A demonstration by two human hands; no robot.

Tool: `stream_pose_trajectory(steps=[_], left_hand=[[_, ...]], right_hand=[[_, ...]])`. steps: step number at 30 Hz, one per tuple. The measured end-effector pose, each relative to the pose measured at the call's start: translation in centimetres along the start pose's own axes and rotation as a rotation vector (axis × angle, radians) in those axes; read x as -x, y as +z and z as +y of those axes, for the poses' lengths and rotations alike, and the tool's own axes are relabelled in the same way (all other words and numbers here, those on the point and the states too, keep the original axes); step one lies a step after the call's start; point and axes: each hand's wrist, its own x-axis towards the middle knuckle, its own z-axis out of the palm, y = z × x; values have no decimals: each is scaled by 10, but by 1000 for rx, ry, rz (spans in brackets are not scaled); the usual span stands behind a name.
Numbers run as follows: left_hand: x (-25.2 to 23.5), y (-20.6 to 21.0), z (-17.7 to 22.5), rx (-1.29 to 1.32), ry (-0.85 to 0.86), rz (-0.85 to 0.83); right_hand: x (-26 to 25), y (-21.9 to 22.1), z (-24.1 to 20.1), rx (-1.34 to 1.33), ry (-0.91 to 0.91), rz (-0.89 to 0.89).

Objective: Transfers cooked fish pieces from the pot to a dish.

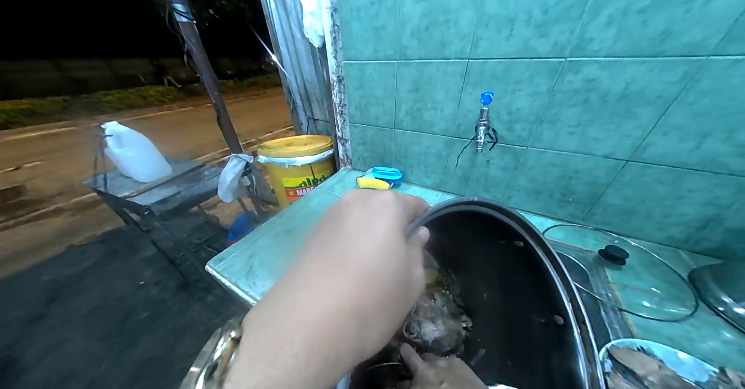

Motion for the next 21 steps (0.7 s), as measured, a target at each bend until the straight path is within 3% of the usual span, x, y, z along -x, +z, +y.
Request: stream_pose_trajectory(steps=[9,17,21], left_hand=[[-2,-2,8,-34,-86,-53],[-2,-1,10,-52,-83,-44],[-2,-2,8,-42,-93,-51]], right_hand=[[0,2,8,120,-98,-42],[-11,2,15,155,-214,45],[-3,-4,12,135,-188,109]])
